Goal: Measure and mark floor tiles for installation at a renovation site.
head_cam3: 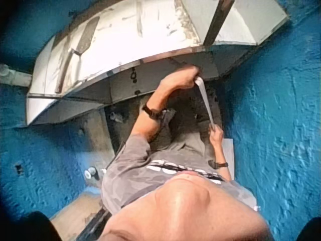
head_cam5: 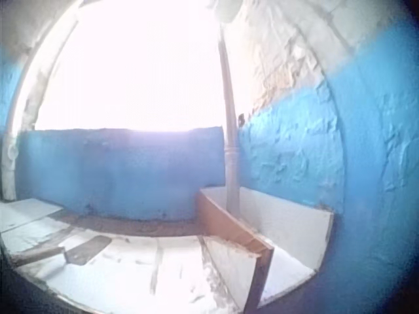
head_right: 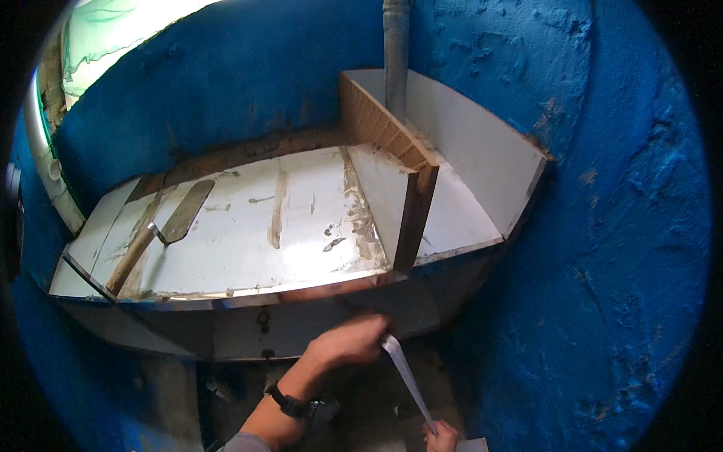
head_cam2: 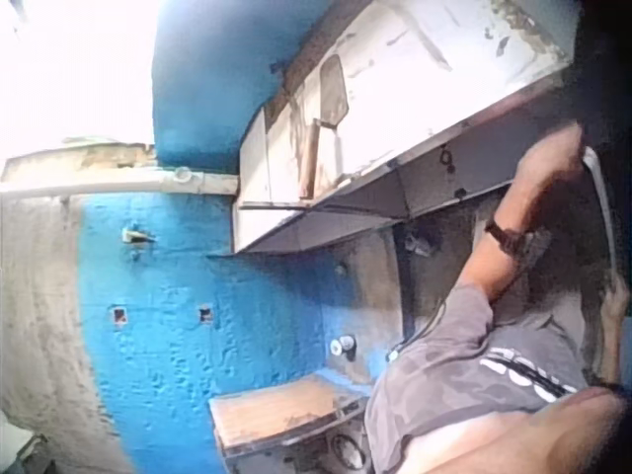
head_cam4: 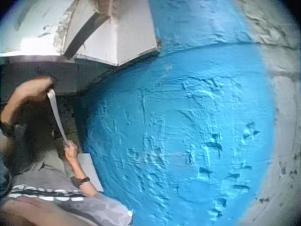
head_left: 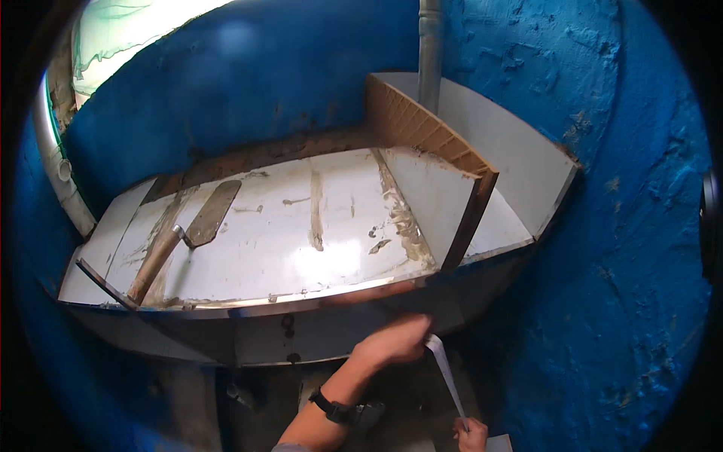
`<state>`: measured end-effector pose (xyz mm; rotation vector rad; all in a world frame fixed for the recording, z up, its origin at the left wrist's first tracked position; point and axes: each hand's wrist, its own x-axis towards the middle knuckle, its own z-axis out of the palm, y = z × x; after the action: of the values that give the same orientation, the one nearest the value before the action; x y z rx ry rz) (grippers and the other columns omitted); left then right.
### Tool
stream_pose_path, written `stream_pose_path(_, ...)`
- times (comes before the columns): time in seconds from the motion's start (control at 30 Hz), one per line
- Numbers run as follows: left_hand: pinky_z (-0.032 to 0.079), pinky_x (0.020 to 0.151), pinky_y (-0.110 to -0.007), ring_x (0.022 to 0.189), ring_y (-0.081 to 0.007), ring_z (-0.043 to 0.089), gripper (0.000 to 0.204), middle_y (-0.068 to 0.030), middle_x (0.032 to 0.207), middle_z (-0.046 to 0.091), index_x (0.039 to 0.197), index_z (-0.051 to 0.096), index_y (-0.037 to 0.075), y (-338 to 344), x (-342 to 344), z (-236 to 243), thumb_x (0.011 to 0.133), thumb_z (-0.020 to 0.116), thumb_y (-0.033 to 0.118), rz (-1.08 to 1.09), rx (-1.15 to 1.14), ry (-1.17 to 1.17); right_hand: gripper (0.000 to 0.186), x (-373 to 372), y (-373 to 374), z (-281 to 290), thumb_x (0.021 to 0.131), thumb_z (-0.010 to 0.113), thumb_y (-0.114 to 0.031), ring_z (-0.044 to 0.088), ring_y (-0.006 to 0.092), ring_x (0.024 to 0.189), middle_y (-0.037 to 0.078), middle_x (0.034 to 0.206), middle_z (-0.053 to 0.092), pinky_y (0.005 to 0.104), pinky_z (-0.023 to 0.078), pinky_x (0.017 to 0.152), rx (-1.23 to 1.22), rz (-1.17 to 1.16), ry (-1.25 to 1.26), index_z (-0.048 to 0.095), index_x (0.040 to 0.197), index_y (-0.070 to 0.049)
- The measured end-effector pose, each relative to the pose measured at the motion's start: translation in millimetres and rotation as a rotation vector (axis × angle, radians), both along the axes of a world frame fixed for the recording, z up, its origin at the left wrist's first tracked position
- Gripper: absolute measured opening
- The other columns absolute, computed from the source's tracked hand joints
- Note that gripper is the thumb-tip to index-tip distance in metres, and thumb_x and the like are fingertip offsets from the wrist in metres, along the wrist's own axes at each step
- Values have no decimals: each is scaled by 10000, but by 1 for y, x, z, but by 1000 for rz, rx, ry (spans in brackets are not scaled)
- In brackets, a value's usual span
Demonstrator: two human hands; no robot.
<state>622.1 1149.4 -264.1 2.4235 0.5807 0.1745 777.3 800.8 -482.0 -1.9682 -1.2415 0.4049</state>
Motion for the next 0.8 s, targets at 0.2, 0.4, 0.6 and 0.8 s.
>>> stream_pose_path(0.2, 418, 1064, -550, 1088, -339, 670, 280, -174, 1089, 710, 1104, 706, 50, 7, -10, -28, 849, 600, 96, 180, 340, 339, 215, 5, 34, 24, 847, 786, -207, 653, 463, 802, 244, 830, 677, 509, 500, 706, -243, 76, -35, 709, 913, -18)
stream_pose_path(0.4, 442, 1024, -538, 1107, -326, 656, 338, -173, 1092, 707, 1180, 668, 60, 5, -19, -44, 855, 593, 113, 272, 366, 79, 262, -1, 107, 38, 854, 773, -249, 644, 458, 747, 246, 764, 657, 485, 485, 640, -208, 180, -97, 714, 859, 5)
stream_pose_path(0.6, 522, 888, -480, 998, -368, 689, 353, -215, 1044, 700, 1161, 654, 32, 3, -2, -45, 815, 653, 102, 252, 304, 19, 307, -1, 193, 0, 950, 667, -299, 681, 445, 928, 267, 943, 701, 496, 528, 791, 102, 407, -387, 715, 1026, -6)
stream_pose_path(0.8, 525, 932, -492, 1064, -434, 665, 369, -274, 1101, 685, 1136, 668, 8, 4, 13, -57, 780, 722, 88, 198, 306, -122, 305, 21, 267, -12, 965, 574, -189, 624, 399, 1160, 237, 1221, 660, 486, 482, 999, -315, 335, -275, 686, 1210, -43)
